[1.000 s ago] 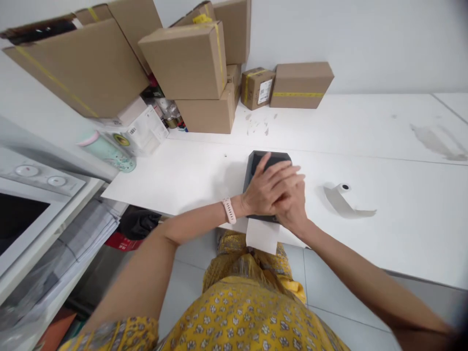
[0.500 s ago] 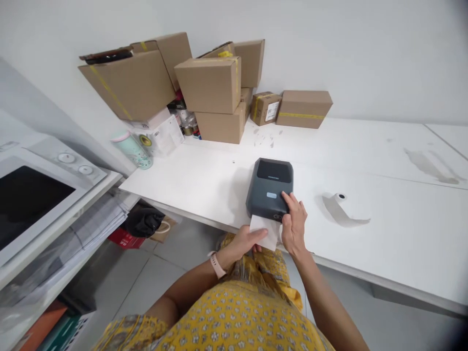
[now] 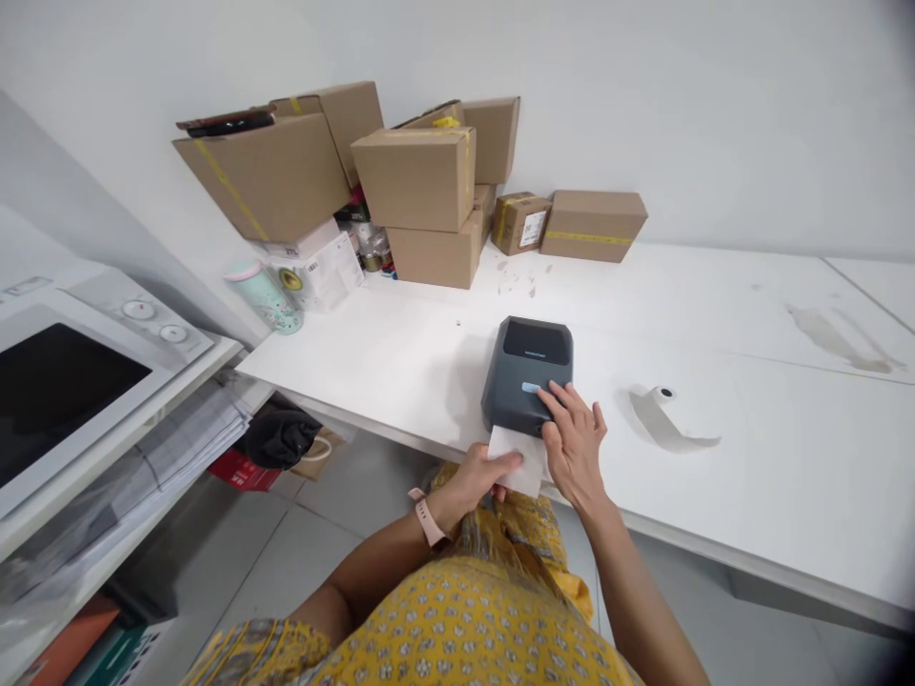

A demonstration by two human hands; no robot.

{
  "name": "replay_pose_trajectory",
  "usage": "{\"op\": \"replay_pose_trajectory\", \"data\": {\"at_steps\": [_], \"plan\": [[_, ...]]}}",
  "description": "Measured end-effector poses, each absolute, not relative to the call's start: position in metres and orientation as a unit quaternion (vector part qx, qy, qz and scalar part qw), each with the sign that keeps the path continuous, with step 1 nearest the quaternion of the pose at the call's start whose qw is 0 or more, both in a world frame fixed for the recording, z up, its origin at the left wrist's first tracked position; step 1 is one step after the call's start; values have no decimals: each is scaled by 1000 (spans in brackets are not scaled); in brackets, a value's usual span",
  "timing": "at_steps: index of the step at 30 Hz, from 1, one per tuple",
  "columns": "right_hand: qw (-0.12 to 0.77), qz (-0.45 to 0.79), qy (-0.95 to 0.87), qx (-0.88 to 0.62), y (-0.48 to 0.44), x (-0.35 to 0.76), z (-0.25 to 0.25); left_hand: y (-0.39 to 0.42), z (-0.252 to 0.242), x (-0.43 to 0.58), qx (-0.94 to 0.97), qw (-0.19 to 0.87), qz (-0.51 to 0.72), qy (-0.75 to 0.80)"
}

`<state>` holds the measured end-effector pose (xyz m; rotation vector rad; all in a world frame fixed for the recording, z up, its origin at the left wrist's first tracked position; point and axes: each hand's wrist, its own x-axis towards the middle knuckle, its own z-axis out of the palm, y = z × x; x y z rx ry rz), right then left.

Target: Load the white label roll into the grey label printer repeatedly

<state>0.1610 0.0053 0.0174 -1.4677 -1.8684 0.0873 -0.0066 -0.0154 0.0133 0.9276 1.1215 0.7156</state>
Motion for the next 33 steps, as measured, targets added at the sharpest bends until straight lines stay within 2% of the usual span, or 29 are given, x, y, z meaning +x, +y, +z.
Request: {"op": "replay_pose_trajectory", "data": {"at_steps": [5, 13, 15, 18, 20, 22, 28, 33], "plan": [[318, -69, -736, -593, 10, 155, 38, -13, 8, -6, 430, 666, 312, 523], [335, -155, -742, -559, 35, 142, 58, -25, -18, -13, 458, 626, 330, 537], [352, -155, -745, -545, 40, 141, 52, -25, -18, -20, 461, 582, 373, 556], [381, -147, -726, -553, 40, 139, 39, -14, -8, -29, 464, 451, 488, 586], [390, -131, -716, -564, 36, 139, 30, -2, 3, -30, 484, 372, 551, 568], [401, -101, -710, -570, 28, 140, 23, 9, 12, -27, 524, 337, 573, 533], [520, 61, -596, -609, 1, 150, -3, 21, 14, -11, 569, 381, 534, 496], [503, 171, -570, -627, -9, 152, -15, 17, 7, 1, 525, 391, 559, 509]]}}
